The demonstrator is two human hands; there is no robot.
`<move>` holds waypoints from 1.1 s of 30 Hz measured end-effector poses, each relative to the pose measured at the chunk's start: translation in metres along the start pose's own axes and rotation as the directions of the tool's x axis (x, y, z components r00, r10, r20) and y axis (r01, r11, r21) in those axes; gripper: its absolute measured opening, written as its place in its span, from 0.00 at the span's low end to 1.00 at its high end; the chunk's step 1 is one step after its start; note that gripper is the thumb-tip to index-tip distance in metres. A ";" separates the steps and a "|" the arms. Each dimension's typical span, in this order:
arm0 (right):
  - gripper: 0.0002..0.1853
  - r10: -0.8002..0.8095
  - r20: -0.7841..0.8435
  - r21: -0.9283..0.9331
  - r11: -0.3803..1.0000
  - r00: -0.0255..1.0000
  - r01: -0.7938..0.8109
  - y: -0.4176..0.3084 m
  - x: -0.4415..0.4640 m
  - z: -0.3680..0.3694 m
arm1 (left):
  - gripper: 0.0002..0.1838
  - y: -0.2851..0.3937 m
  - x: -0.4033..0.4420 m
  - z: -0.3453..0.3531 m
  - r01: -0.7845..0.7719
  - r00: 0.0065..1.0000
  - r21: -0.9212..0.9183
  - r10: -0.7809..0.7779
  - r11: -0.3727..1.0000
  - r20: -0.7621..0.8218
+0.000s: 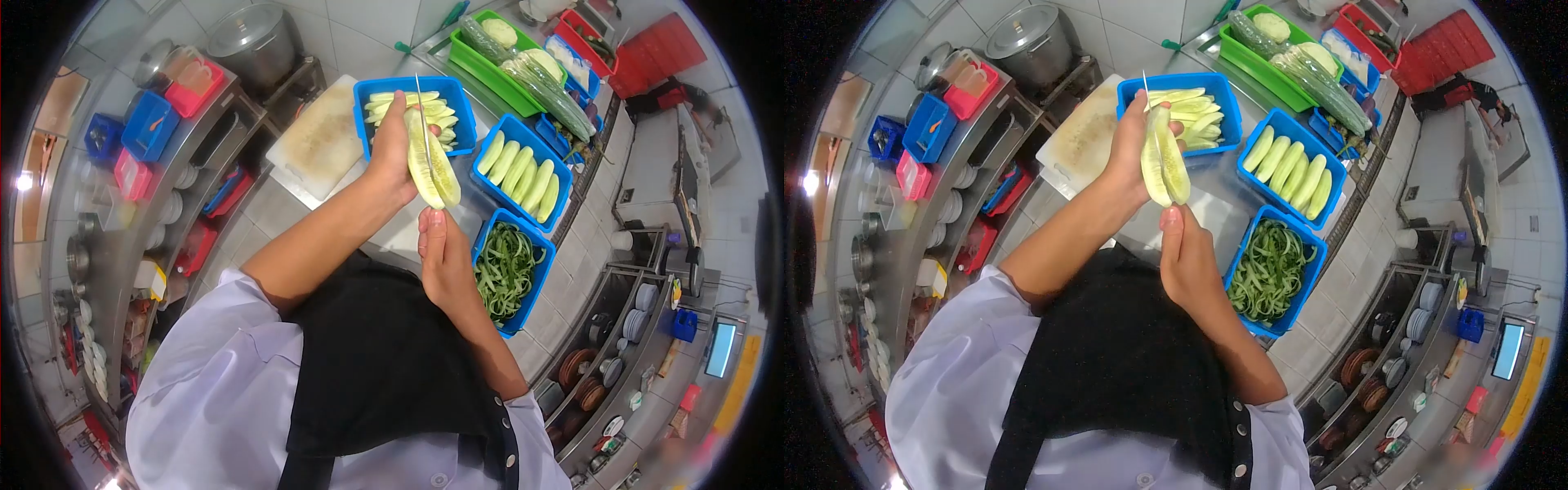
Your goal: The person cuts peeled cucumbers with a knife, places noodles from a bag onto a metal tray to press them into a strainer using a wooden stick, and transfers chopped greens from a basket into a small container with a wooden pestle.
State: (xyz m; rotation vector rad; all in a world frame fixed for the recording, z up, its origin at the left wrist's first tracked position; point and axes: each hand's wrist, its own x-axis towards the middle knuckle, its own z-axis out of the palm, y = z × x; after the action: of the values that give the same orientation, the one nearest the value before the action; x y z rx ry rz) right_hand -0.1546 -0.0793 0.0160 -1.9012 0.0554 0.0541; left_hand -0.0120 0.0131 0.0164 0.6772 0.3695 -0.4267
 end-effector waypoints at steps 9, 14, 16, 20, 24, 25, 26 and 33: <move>0.18 0.086 0.069 -0.056 0.995 0.994 -0.082 0.004 -0.007 -0.004 | 0.25 0.006 0.008 -0.006 -0.013 1.000 -0.034 0.013 0.999 0.003; 0.21 -0.030 0.001 -0.029 0.999 1.000 0.030 0.020 0.004 0.002 | 0.24 -0.009 0.004 -0.008 0.003 1.000 0.021 -0.004 1.000 0.013; 0.21 -0.015 0.000 -0.043 0.999 1.000 0.015 0.025 0.005 0.003 | 0.25 -0.011 0.004 -0.009 0.010 1.000 0.038 -0.010 0.999 -0.004; 0.21 -0.003 0.047 0.036 0.999 0.999 0.001 0.029 0.003 0.000 | 0.26 -0.009 0.001 -0.009 0.001 1.000 0.082 0.000 0.997 -0.019; 0.22 0.155 0.128 0.059 0.985 0.980 -0.164 0.016 -0.007 -0.008 | 0.28 -0.005 0.002 -0.010 0.006 0.998 0.075 -0.001 0.997 -0.067; 0.23 0.191 0.164 0.096 0.973 0.968 -0.208 0.017 -0.010 -0.007 | 0.28 -0.002 0.006 -0.012 0.005 0.997 0.040 -0.002 0.999 -0.082; 0.24 0.225 0.201 0.131 0.958 0.953 -0.254 0.017 -0.011 -0.007 | 0.28 -0.001 0.009 -0.017 0.003 0.996 0.039 0.000 0.999 -0.084; 0.22 0.148 0.185 0.235 0.953 0.972 -0.190 0.016 -0.010 -0.006 | 0.27 -0.016 0.012 -0.030 -0.141 0.985 0.061 0.134 0.988 0.112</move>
State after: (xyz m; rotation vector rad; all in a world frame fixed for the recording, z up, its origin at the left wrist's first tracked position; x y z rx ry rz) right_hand -0.1661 -0.0898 0.0035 -1.6277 0.1086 0.3083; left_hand -0.0153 0.0189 -0.0184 0.7386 0.2052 -0.3436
